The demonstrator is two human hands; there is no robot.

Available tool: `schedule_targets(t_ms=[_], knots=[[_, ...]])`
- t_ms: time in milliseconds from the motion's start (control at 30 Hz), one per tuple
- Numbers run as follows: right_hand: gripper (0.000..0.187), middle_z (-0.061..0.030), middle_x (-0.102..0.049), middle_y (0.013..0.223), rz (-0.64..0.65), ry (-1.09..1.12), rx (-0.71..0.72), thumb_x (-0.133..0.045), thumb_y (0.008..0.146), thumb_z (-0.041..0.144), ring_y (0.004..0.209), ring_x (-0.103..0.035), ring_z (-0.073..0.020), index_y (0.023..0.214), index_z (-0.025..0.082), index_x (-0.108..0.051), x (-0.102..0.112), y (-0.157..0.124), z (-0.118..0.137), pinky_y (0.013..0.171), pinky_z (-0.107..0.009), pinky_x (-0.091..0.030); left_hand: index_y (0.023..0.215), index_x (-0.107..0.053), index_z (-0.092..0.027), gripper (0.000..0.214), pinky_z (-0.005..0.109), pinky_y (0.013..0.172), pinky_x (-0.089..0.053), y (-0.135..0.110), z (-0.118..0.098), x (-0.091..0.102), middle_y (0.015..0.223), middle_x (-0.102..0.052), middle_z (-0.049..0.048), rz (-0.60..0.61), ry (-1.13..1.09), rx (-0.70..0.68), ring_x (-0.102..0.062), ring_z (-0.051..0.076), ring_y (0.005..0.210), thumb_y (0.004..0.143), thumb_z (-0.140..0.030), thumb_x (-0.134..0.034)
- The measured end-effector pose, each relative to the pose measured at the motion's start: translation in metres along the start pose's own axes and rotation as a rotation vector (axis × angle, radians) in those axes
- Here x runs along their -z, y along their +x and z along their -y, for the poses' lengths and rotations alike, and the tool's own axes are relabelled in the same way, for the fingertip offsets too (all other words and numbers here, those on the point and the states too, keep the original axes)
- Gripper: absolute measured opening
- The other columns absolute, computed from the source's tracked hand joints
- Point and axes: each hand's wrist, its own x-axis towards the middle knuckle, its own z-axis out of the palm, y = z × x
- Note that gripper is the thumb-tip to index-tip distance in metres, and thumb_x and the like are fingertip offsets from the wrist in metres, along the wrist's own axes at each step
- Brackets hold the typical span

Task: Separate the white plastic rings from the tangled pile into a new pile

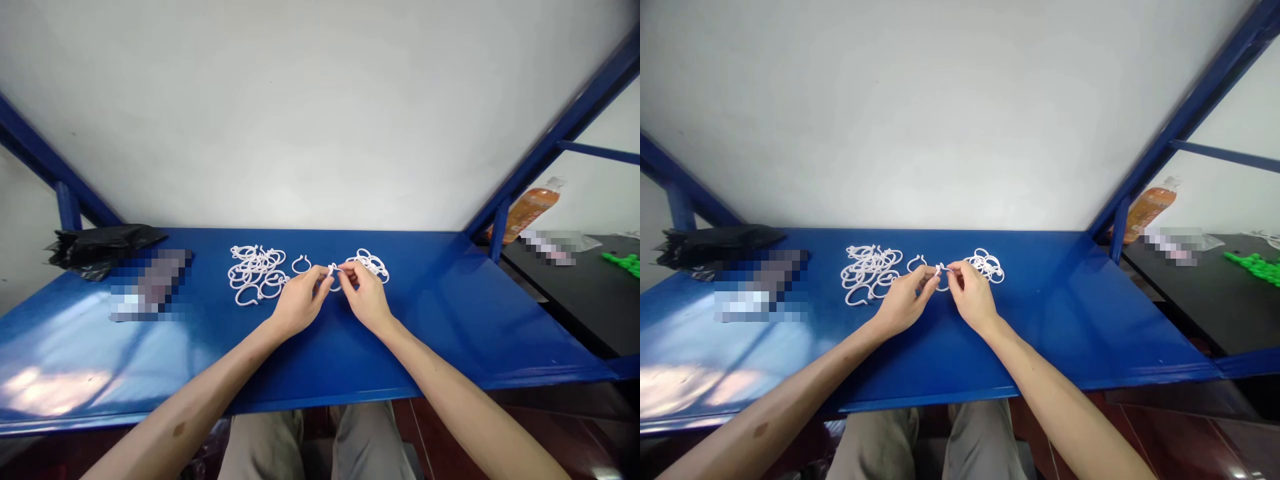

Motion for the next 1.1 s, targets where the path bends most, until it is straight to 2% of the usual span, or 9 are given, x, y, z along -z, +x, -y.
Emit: schedule_targets(t_ms=[233,400,533,633,733,800,867,967,1100], knots=[[0.018,-0.0030,-0.067,0.083,0.064,-0.060,0.148,-0.052,0.101,0.030,0.073,-0.064,-0.0187,0.090,0.025,-0.065,0.001,-0.006,0.005,0.068,-0.032,-0.052,0.089,-0.047,-0.024,0.023,0.027,0.067,-0.045,-0.001,0.000,0.001,0.082,-0.067,0.0003,0.069,0.063,-0.016,-0.064,0.016,0.072,0.104,-0.030,-0.031],[0.024,-0.0044,-0.065,0.084,0.121,-0.111,0.235,-0.047,0.104,0.030,0.076,-0.064,-0.0189,0.091,0.025,-0.066,0.003,-0.011,0.007,0.070,-0.032,-0.052,0.084,-0.042,-0.024,0.022,0.026,0.060,-0.039,-0.003,0.003,0.003,0.077,-0.062,-0.0001,0.091,0.188,-0.047,-0.058,0.016,0.065,0.103,-0.026,-0.031],[0.024,-0.0060,-0.067,0.088,0.111,-0.129,0.251,-0.047,0.104,0.030,0.080,-0.066,-0.0199,0.098,0.024,-0.069,0.000,-0.009,0.004,0.072,-0.033,-0.054,0.087,-0.047,-0.023,0.024,0.026,0.059,-0.040,-0.002,0.005,0.003,0.078,-0.063,0.0005,0.122,0.240,-0.049,-0.058,0.016,0.064,0.104,-0.027,-0.031],[0.022,-0.0062,-0.069,0.094,0.056,-0.156,0.240,-0.049,0.103,0.030,0.085,-0.067,-0.0202,0.103,0.025,-0.070,0.005,-0.001,-0.001,0.079,-0.034,-0.055,0.100,-0.056,-0.023,0.025,0.029,0.068,-0.046,0.004,0.007,0.004,0.086,-0.067,0.0030,0.107,0.323,-0.087,-0.063,0.019,0.077,0.106,-0.032,-0.034],[0.022,-0.0073,-0.069,0.100,-0.063,-0.237,0.158,-0.051,0.102,0.033,0.087,-0.067,-0.0206,0.104,0.024,-0.071,0.021,0.011,-0.013,0.082,-0.035,-0.055,0.110,-0.062,-0.021,0.027,0.037,0.087,-0.048,0.009,0.016,0.009,0.099,-0.071,0.0071,0.025,0.447,-0.164,-0.063,0.024,0.097,0.105,-0.035,-0.039],[0.023,-0.0093,-0.067,0.103,-0.151,-0.335,0.081,-0.052,0.100,0.033,0.088,-0.066,-0.0217,0.103,0.021,-0.071,0.038,0.017,-0.026,0.081,-0.036,-0.055,0.111,-0.065,-0.018,0.028,0.042,0.091,-0.048,0.012,0.025,0.014,0.103,-0.071,0.0101,-0.028,0.545,-0.150,-0.061,0.028,0.102,0.103,-0.035,-0.044],[0.022,-0.0095,-0.067,0.101,-0.183,-0.445,-0.013,-0.053,0.098,0.031,0.087,-0.066,-0.0226,0.102,0.020,-0.072,0.054,0.022,-0.039,0.083,-0.037,-0.054,0.111,-0.067,-0.016,0.027,0.046,0.093,-0.047,0.013,0.034,0.019,0.106,-0.069,0.0132,-0.049,0.634,-0.110,-0.059,0.032,0.106,0.100,-0.034,-0.050],[0.019,-0.0079,-0.069,0.099,-0.185,-0.562,-0.202,-0.055,0.094,0.026,0.083,-0.066,-0.0219,0.102,0.020,-0.071,0.073,0.026,-0.052,0.081,-0.037,-0.052,0.111,-0.069,-0.014,0.028,0.049,0.096,-0.047,0.012,0.044,0.022,0.109,-0.067,0.0160,-0.023,0.698,-0.070,-0.057,0.035,0.110,0.097,-0.035,-0.054],[0.013,-0.0040,-0.074,0.094,-0.105,-0.593,-0.390,-0.058,0.089,0.023,0.084,-0.068,-0.0208,0.097,0.022,-0.070,0.084,0.028,-0.055,0.076,-0.032,-0.049,0.108,-0.071,-0.015,0.027,0.050,0.097,-0.046,0.011,0.047,0.022,0.110,-0.067,0.0158,0.031,0.722,-0.051,-0.055,0.035,0.112,0.096,-0.034,-0.055]])
